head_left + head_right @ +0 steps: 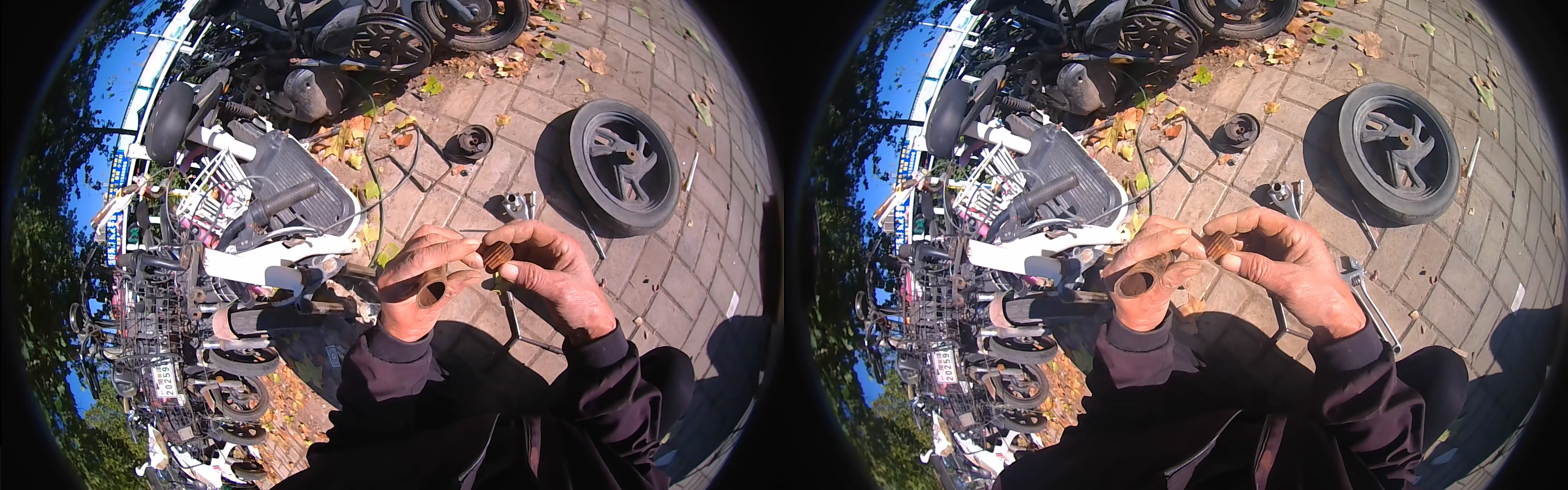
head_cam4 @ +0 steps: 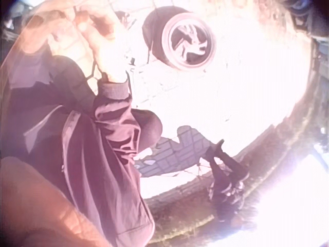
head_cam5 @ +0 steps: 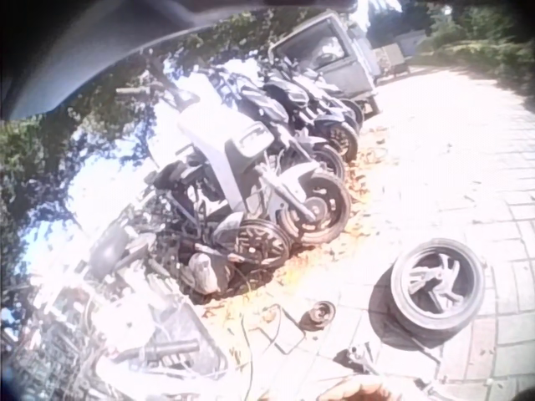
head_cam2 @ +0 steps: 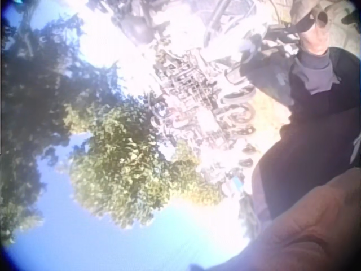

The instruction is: The person holds a short metal tube and uses a socket wrench and a thin metal rod to manipulate the interior. They repeatedly insert the rod into the tube, rotate the socket, and adjust the tube's orientation while working on a paved outdoor area with scattered scooter parts.

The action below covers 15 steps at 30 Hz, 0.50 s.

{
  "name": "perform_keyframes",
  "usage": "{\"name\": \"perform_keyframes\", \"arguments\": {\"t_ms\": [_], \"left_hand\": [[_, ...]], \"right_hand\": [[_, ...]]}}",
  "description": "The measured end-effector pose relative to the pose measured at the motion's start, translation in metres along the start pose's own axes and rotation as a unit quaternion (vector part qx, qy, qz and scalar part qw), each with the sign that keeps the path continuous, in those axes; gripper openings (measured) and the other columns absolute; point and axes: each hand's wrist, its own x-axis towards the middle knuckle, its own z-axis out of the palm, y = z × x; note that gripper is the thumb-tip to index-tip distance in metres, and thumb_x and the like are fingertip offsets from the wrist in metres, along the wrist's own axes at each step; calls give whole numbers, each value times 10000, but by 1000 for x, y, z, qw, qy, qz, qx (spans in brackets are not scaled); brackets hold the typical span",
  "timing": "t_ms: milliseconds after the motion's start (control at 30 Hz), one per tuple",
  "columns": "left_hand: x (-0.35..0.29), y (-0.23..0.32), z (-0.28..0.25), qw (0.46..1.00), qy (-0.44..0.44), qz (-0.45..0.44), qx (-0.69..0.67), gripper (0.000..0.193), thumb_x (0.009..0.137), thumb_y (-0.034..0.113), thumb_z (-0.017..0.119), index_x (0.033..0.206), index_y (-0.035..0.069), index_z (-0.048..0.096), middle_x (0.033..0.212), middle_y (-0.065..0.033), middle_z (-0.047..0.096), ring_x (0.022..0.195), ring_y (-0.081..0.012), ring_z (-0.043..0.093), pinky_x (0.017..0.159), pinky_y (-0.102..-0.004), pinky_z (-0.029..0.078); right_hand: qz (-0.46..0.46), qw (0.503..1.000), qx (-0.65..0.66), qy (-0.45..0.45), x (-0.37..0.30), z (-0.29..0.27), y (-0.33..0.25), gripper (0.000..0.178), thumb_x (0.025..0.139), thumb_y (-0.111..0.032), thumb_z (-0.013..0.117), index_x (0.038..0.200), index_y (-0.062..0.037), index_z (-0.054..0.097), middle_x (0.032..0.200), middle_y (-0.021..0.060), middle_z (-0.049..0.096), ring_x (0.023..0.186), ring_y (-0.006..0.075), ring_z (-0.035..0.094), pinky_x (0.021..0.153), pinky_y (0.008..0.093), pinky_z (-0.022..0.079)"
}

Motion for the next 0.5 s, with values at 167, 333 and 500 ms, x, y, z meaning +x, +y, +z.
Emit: {"name": "perform_keyframes", "arguments": {"t_ms": [167,333,500], "left_hand": [[4,-2,-5,999,-19,32,29,469,784,-20,822,1213,36,640,925,-148,731,923,-271,654,825,-404,531],[4,-3,-3,999,-14,29,22,453,791,-10,821,1205,24,640,930,-150,729,924,-277,655,834,-414,530],[5,-5,2,999,26,12,-32,455,762,-36,817,1195,2,682,956,-127,726,910,-248,671,827,-374,539]], "right_hand": [[-10,1000,-13,2,3,0,2,317,935,-45,723,1242,0,657,1112,38,699,1051,116,635,965,278,502],[-7,1000,13,9,4,0,4,323,934,-44,726,1245,7,653,1104,35,698,1045,107,633,964,275,503],[-6,1000,8,8,4,-2,5,342,937,-51,726,1264,11,643,1104,29,695,1039,97,632,950,266,505]]}}
